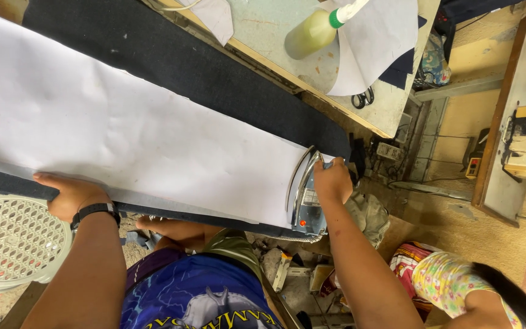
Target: The person irons a large piece of white fabric placed on a black ironing board using a steam iron. They move the iron back and forth across the fabric surface, occasionally adjusting the fabric with their left hand to ensure it remains flat.
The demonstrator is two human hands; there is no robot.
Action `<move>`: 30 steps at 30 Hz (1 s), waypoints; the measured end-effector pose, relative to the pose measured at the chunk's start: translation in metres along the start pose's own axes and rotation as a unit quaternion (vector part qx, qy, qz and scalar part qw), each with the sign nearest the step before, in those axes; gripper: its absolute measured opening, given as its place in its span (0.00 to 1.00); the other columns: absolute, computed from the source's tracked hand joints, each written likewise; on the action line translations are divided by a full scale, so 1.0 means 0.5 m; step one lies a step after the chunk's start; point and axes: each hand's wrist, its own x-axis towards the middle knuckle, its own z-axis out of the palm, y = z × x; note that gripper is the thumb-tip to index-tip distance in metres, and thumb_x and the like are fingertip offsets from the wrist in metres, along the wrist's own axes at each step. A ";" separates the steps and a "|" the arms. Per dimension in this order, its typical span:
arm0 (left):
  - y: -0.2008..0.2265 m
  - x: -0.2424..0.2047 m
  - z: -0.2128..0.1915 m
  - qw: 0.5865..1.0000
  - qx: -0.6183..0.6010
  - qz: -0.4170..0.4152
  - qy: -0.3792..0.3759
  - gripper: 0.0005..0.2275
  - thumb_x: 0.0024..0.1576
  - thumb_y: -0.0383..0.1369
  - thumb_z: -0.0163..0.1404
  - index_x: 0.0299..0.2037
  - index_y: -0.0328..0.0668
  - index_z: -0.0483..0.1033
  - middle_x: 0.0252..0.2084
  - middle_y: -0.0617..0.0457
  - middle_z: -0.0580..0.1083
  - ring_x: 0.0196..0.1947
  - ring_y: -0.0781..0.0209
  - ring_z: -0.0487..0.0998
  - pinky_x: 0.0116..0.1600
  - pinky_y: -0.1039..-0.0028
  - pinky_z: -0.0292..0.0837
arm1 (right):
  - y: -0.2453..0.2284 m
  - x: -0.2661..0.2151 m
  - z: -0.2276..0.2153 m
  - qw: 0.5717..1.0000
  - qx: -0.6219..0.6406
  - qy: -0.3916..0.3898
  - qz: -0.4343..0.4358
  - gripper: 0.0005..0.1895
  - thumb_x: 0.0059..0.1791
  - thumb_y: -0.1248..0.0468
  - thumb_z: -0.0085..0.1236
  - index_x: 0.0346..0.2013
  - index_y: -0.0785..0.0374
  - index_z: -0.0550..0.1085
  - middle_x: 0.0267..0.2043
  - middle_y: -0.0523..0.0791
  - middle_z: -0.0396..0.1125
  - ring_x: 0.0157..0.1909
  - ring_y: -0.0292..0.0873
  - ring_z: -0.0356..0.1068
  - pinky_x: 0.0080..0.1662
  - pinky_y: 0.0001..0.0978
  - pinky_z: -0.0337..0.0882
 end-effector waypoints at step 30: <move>0.007 -0.025 -0.017 1.000 0.016 0.022 -0.016 0.33 0.50 0.69 0.38 0.34 0.43 0.76 0.31 0.50 0.77 0.30 0.55 0.79 0.36 0.65 0.72 | -0.018 0.006 -0.022 1.000 0.002 -0.003 0.000 0.27 0.54 0.44 0.45 0.58 0.61 0.69 0.52 0.52 0.70 0.45 0.60 0.73 0.36 0.58 0.73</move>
